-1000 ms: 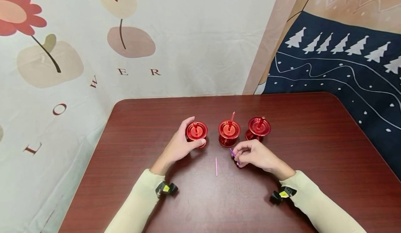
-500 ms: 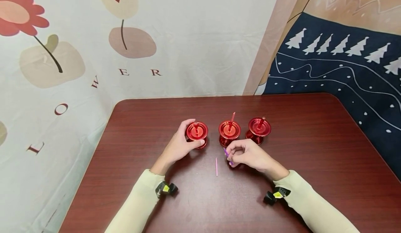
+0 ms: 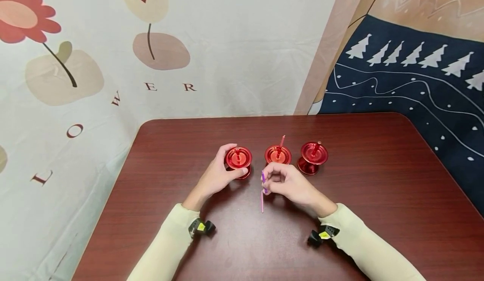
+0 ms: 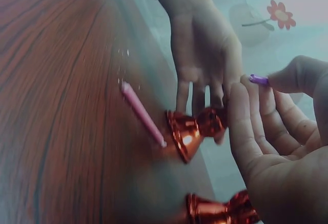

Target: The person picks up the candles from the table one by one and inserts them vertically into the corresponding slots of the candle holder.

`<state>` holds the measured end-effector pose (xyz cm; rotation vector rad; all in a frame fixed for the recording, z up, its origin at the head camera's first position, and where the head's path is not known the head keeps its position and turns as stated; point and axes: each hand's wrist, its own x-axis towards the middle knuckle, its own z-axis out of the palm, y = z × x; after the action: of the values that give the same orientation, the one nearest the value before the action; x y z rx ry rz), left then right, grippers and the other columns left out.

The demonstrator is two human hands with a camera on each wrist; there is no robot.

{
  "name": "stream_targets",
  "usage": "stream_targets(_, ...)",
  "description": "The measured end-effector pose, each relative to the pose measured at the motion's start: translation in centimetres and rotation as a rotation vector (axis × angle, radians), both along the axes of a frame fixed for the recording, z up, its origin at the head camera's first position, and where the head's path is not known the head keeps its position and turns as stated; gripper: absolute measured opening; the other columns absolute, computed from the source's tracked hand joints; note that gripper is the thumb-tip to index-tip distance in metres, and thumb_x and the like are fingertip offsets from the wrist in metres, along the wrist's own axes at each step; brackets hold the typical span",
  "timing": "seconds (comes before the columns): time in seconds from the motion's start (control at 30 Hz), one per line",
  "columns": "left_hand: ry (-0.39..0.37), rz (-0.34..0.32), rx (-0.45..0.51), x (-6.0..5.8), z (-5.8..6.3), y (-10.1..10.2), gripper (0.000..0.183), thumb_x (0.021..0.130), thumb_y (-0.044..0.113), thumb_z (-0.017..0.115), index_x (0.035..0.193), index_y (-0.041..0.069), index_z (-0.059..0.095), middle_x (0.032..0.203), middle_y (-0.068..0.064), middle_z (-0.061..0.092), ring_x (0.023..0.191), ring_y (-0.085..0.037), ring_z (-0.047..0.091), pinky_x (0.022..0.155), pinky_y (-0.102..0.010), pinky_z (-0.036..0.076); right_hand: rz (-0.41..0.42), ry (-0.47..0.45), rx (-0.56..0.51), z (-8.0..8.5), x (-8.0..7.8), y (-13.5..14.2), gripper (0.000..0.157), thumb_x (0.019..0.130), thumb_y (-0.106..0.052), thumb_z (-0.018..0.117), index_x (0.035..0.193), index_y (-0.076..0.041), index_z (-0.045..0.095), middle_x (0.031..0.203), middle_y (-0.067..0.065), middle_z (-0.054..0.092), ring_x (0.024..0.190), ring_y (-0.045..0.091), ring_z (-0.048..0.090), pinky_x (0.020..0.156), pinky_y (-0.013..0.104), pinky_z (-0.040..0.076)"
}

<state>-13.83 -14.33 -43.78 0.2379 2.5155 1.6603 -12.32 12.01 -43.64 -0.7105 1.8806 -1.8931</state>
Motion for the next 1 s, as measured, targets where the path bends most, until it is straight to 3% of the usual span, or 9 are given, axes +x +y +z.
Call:
stream_targets(0.13, 0.004, 0.000, 0.003, -0.1, -0.1, 0.0, 0.080, 0.093, 0.015, 0.088, 0.159, 0.011, 0.042, 0.148, -0.020, 0.062, 0.137, -0.035, 0.061, 0.117, -0.054, 0.046, -0.032, 0.062, -0.017, 0.5, 0.1, -1.1, 0.014, 0.092, 0.014, 0.064, 0.104, 0.007, 0.065, 0.093, 0.010, 0.069, 0.083, 0.017, 0.071, 0.078, 0.032, 0.064)
stream_targets(0.37, 0.002, -0.004, 0.018, -0.1, -0.2, 0.1, 0.080, 0.093, 0.014, 0.087, 0.159, 0.010, 0.042, 0.147, -0.021, 0.062, 0.137, -0.036, 0.061, 0.117, -0.053, 0.047, -0.117, 0.208, -0.019, 0.8, -0.3, -2.8, 0.015, 0.094, 0.014, 0.069, 0.103, 0.002, 0.067, 0.094, 0.017, 0.072, 0.084, 0.019, 0.072, 0.077, 0.025, 0.061)
stream_targets(0.53, 0.012, -0.004, 0.026, -0.1, -0.3, 0.1, 0.080, 0.093, 0.013, 0.087, 0.158, 0.009, 0.042, 0.147, -0.021, 0.062, 0.136, -0.036, 0.062, 0.117, -0.053, 0.047, -0.173, 0.319, 0.002, 0.9, -1.2, -3.6, 0.017, 0.093, 0.013, 0.071, 0.101, -0.001, 0.068, 0.094, 0.010, 0.073, 0.084, 0.020, 0.071, 0.076, 0.025, 0.061)
stream_targets(0.73, 0.017, -0.010, 0.018, -0.1, -0.2, 0.1, 0.081, 0.093, 0.015, 0.088, 0.159, 0.008, 0.041, 0.147, -0.022, 0.062, 0.135, -0.035, 0.062, 0.116, -0.052, 0.048, -0.215, 0.336, -0.017, 1.3, -2.0, -4.6, 0.016, 0.094, 0.012, 0.072, 0.102, -0.001, 0.067, 0.094, 0.003, 0.071, 0.083, 0.020, 0.071, 0.075, 0.025, 0.061)
stream_targets(1.0, 0.021, -0.015, 0.013, -0.1, -0.2, 0.0, 0.081, 0.093, 0.015, 0.087, 0.159, 0.007, 0.041, 0.145, -0.021, 0.063, 0.131, -0.033, 0.065, 0.113, -0.049, 0.051, -0.245, 0.354, -0.048, 1.6, -2.9, -5.7, 0.015, 0.095, 0.012, 0.073, 0.104, 0.001, 0.067, 0.092, 0.009, 0.070, 0.083, 0.020, 0.070, 0.074, 0.024, 0.061)
